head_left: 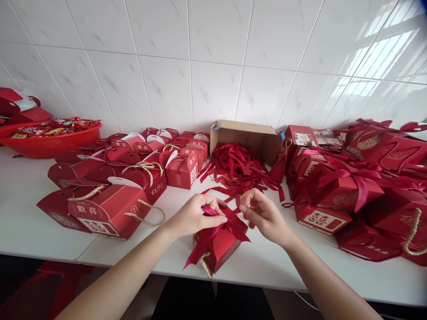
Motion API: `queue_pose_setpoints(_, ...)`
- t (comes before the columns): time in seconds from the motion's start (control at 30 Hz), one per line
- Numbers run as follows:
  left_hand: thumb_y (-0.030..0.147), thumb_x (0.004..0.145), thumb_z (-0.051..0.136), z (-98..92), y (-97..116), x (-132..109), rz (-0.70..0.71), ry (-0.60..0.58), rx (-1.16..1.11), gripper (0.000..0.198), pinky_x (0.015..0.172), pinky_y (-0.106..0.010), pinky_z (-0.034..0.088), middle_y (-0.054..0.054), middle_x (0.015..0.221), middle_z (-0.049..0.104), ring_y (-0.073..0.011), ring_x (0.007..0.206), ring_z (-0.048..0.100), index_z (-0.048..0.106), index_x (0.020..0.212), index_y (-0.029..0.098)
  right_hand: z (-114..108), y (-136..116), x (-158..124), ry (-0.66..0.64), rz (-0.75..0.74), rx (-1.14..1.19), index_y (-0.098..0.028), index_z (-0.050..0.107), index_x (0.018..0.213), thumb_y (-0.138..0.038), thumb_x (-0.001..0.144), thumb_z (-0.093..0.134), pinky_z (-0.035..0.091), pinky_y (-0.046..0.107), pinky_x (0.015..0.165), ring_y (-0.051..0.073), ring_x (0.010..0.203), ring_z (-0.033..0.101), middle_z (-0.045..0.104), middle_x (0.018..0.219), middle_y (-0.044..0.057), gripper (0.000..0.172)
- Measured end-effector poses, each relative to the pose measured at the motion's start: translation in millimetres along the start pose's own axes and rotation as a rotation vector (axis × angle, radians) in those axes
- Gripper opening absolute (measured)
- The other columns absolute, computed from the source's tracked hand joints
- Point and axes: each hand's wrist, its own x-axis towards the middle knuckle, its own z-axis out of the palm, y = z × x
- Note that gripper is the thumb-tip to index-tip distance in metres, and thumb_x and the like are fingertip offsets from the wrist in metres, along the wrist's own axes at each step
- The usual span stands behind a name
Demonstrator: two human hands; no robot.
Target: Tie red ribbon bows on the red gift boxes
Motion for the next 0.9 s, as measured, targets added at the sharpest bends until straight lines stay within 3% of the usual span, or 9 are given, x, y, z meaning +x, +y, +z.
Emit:
queue_pose_setpoints(0.1, 0.030, 0.072, 0.074, -0.4, -0.2, 0.2, -0.014, 0.005, -0.004, 0.023, 0.094, -0.039, 0.049, -0.008, 0.092, 0.073, -0.0276, 0.116, 0.060, 0.056, 0.061, 0.019, -2.7, 0.6, 0.6, 0.038, 0.031, -0.014, -0.019, 0.048, 0.091, -0.043, 0.090, 0.056, 0.043, 0.020, 0.049, 0.008, 0.062, 0.047, 0.051, 0.084, 0.000, 0.025)
queue_pose_setpoints(0.2, 0.030, 0.071, 0.075, -1.1, 0.8, 0.1, -0.022, 0.017, 0.006, 0.018, 0.097, -0.040, 0.047, -0.008, 0.098, 0.073, -0.0271, 0.114, 0.061, 0.062, 0.066, 0.019, -6.2, -2.6, 3.3, -0.044, 0.083, -0.130, -0.018, 0.054, 0.104, -0.047, 0.086, 0.061, 0.045, 0.022, 0.054, 0.009, 0.065, 0.050, 0.055, 0.089, 0.003, 0.035)
queue_pose_setpoints(0.37, 0.031, 0.073, 0.074, -0.3, 1.1, -0.4, -0.007, 0.028, 0.007, 0.018, 0.098, -0.040, 0.046, -0.007, 0.102, 0.071, -0.0264, 0.109, 0.063, 0.063, 0.067, 0.019, -6.8, -7.8, 8.8, -0.133, 0.036, -0.329, -0.016, 0.058, 0.076, -0.045, 0.087, 0.061, 0.044, 0.025, 0.059, 0.011, 0.068, 0.051, 0.059, 0.081, 0.003, 0.030)
queue_pose_setpoints(0.63, 0.036, 0.076, 0.070, 4.5, -1.2, 0.1, -0.008, 0.058, 0.100, 0.026, 0.089, -0.037, 0.050, -0.004, 0.076, 0.069, -0.0218, 0.085, 0.066, 0.057, 0.063, 0.018, 2.7, -4.2, 9.6, -0.057, -0.042, -0.277, -0.018, 0.061, 0.090, -0.039, 0.094, 0.050, 0.049, 0.028, 0.067, 0.016, 0.076, 0.060, 0.068, 0.086, 0.007, 0.025)
queue_pose_setpoints(0.8, 0.032, 0.077, 0.069, 5.8, -3.3, -1.0, 0.003, 0.040, 0.107, 0.030, 0.087, -0.035, 0.049, -0.002, 0.066, 0.065, -0.0248, 0.098, 0.064, 0.051, 0.057, 0.020, 3.7, 0.3, 7.9, 0.039, -0.010, -0.306, -0.017, 0.059, 0.083, -0.040, 0.093, 0.051, 0.041, 0.022, 0.051, 0.011, 0.057, 0.054, 0.067, 0.078, 0.005, 0.026)
queue_pose_setpoints(0.9, 0.031, 0.077, 0.070, 5.5, -4.7, -2.2, 0.012, 0.018, 0.067, 0.029, 0.089, -0.034, 0.048, -0.002, 0.067, 0.067, -0.0255, 0.109, 0.062, 0.052, 0.057, 0.020, 5.3, 1.9, 7.4, 0.086, 0.007, -0.299, -0.017, 0.059, 0.082, -0.041, 0.093, 0.051, 0.041, 0.021, 0.051, 0.011, 0.057, 0.054, 0.064, 0.073, 0.004, 0.028)
